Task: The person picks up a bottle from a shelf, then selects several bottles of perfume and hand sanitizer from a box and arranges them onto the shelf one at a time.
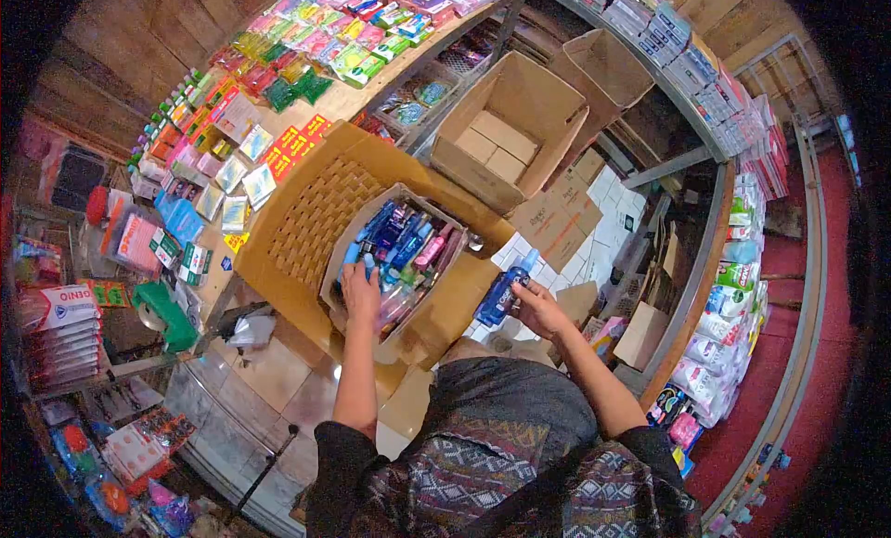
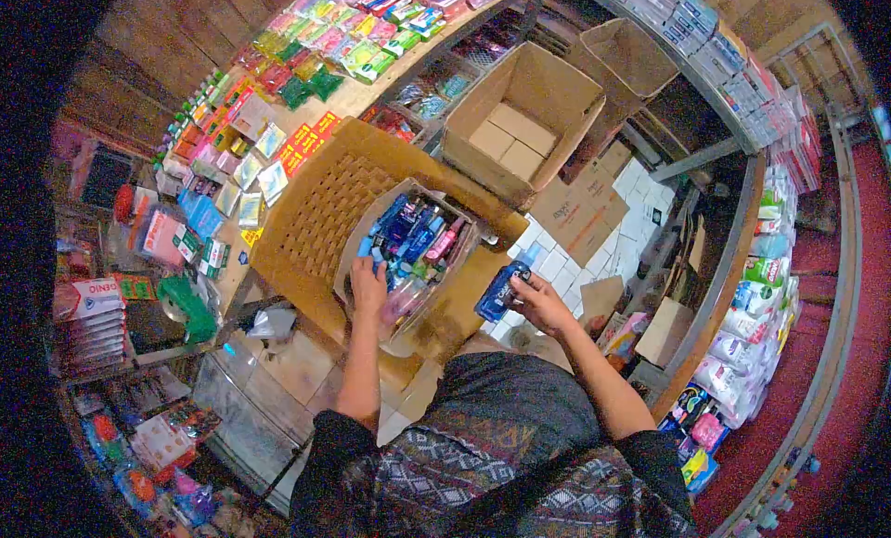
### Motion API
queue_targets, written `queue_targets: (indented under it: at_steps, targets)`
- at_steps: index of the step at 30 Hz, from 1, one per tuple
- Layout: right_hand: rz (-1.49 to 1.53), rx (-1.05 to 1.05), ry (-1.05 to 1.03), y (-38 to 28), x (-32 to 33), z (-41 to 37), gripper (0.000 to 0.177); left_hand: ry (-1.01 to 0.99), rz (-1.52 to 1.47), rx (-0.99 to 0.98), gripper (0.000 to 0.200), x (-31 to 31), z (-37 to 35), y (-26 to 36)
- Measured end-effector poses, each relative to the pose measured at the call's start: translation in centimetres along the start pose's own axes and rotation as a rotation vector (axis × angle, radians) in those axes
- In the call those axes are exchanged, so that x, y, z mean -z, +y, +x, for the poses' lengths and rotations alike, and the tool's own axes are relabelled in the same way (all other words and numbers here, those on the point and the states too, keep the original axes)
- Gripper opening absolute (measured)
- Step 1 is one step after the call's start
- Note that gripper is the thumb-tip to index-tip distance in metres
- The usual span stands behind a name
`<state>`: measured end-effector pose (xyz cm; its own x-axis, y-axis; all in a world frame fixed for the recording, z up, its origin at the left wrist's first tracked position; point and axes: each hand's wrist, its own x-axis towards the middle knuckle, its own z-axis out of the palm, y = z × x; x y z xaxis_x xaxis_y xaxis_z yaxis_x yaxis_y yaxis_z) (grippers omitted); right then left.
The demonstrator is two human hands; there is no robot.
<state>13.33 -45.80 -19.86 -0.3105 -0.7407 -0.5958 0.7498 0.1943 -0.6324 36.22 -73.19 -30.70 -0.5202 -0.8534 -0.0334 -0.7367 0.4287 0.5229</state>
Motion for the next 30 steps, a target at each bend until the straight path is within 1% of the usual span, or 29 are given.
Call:
queue_targets:
  at_steps: [2,5,6,9,11,12,15,16,17,19,20,22,23,24,25,26,28,29,30]
  targets:
    - [0.041,-0.008,-0.01,-0.2,-0.4,0.0,0.028,0.097,-0.229,-0.11,0.032,0.8,0.0,0.3]
    - [0.109,-0.042,-0.02,-0.1,-0.8,0.5,0.029,-0.169,-0.722,0.095,0.031,4.0,0.2,4.6]
    - [0.108,-0.041,-0.065,-0.1,-0.6,0.6,0.03,-0.128,-0.884,0.039,0.032,4.2,0.1,6.4]
    - [0.086,-0.036,-0.06,-1.0,-1.7,0.1,0.033,-0.044,-0.855,0.006,0.034,0.9,0.2,9.0]
    - [0.067,-0.002,-0.101,-1.8,-2.2,-0.6,0.035,-0.439,-1.323,0.39,0.036,0.9,-0.5,12.5]
    - [0.057,0.017,-0.119,-2.0,-2.2,-0.9,0.035,-0.468,-1.301,0.381,0.038,1.0,-1.1,14.5]
    - [0.052,0.055,-0.081,-2.5,-1.6,-1.8,0.036,-0.693,-1.332,0.322,0.037,0.6,-2.9,18.3]
    - [0.003,0.083,-0.103,-3.4,-2.1,-2.9,0.037,-0.831,-1.24,0.269,0.034,-0.2,-3.1,18.6]
    - [-0.012,0.082,-0.076,-3.5,-1.5,-3.3,0.038,-0.934,-1.176,0.243,0.03,-0.7,-3.7,19.3]
    - [-0.037,0.078,-0.026,-3.4,-0.2,-4.1,0.04,-1.048,-1.227,0.278,0.027,-0.7,-4.3,20.9]
    - [0.047,0.065,-0.011,-2.7,1.0,-4.1,0.041,-1.097,-1.16,0.241,0.027,-0.9,-4.4,21.4]
    - [0.102,0.052,-0.011,-3.1,2.1,-5.5,0.041,-1.192,-1.024,0.166,0.026,-1.1,-4.3,22.4]
    - [0.131,0.045,-0.011,-3.2,2.7,-6.2,0.041,-1.218,-1.005,0.143,0.026,-1.3,-4.2,22.9]
    - [0.142,0.097,-0.047,-3.4,3.3,-6.6,0.042,-1.243,-0.984,0.12,0.026,-1.2,-4.1,23.6]
    - [0.16,0.099,-0.039,-3.6,3.9,-7.2,0.042,-1.267,-0.963,0.096,0.027,-1.2,-4.1,24.4]
    - [0.177,0.102,-0.033,-4.0,4.4,-7.8,0.042,-1.249,-0.952,0.103,0.03,-2.7,-4.3,24.2]
    - [0.174,0.152,-0.05,-5.1,5.3,-8.7,0.045,-1.215,-1.054,0.098,0.033,-2.4,-5.0,27.0]
    - [0.14,0.145,0.0,-5.8,5.9,-9.5,0.047,-1.205,-1.106,0.089,0.035,-2.6,-5.4,28.6]
    - [0.115,0.172,0.003,-5.9,6.8,-9.5,0.044,-1.264,-1.077,0.128,0.039,-3.2,-5.4,29.5]
